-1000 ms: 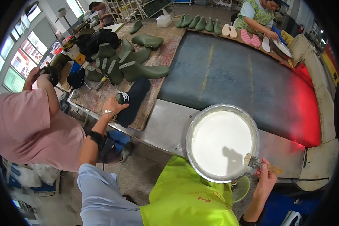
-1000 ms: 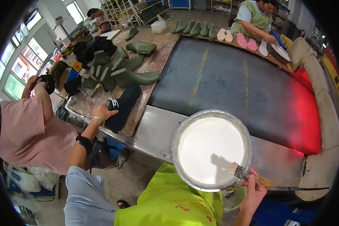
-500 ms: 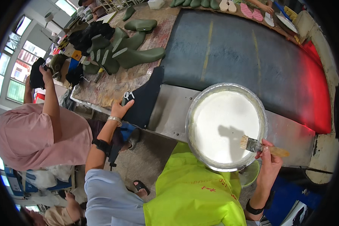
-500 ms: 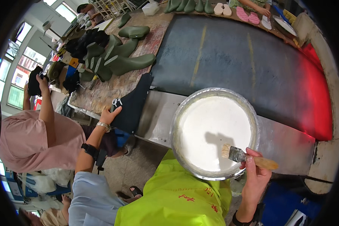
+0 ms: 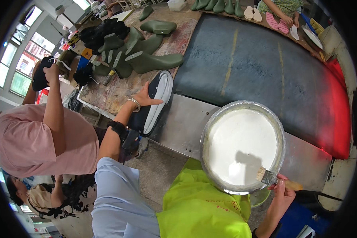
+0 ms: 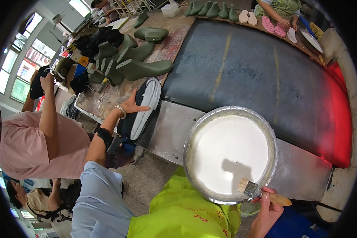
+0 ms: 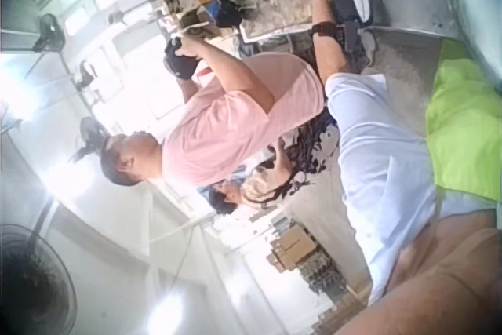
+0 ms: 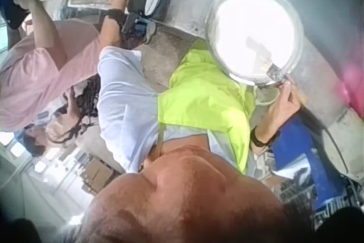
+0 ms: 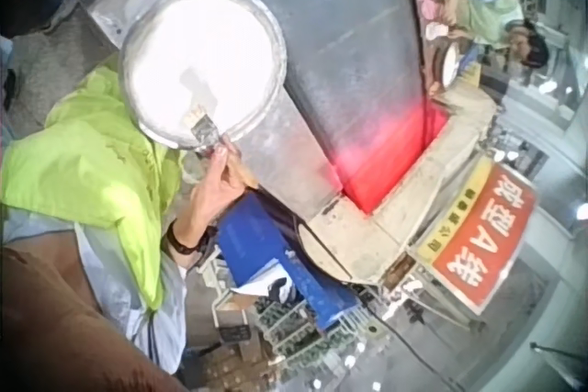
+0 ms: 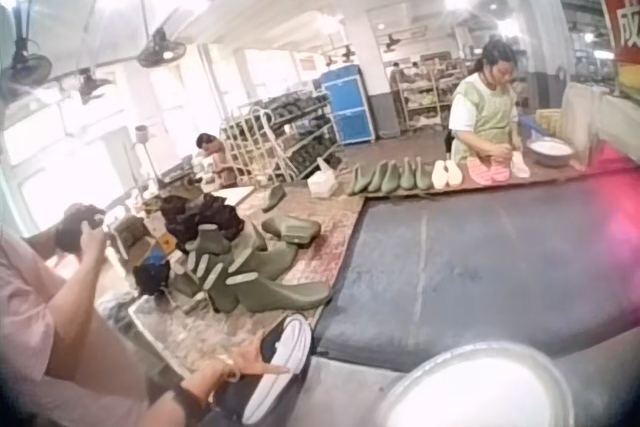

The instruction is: Applying white glue to the soles of black shoes using a brush on a factory production line.

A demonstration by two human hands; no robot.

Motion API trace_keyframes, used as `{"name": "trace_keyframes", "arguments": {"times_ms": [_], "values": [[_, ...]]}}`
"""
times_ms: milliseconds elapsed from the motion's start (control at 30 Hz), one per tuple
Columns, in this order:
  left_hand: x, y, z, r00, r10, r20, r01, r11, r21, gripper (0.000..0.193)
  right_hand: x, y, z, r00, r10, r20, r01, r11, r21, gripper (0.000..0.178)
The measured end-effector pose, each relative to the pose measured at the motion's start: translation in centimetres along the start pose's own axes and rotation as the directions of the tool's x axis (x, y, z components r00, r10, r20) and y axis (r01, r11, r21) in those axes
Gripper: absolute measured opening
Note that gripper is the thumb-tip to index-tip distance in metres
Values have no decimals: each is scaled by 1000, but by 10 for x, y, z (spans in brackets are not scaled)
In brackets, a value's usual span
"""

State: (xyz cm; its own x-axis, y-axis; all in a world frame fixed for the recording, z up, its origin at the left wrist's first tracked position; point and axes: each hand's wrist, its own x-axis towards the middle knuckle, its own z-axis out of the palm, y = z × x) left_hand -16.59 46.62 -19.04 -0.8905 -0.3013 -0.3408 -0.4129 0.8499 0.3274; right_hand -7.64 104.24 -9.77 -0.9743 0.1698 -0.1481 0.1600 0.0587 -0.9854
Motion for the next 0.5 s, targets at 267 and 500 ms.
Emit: {"name": "trace_keyframes", "arguments": {"times_ms": [267,500], "values": [[-22,17,16,966,-24,-259,15,999,-37,94,4,-4,15,994,105,-5,-104,990,94,15],[-30,47,23,772,289,-566,-56,918,392,24,0,-2,13,994,87,68,-96,985,143,14]]}}
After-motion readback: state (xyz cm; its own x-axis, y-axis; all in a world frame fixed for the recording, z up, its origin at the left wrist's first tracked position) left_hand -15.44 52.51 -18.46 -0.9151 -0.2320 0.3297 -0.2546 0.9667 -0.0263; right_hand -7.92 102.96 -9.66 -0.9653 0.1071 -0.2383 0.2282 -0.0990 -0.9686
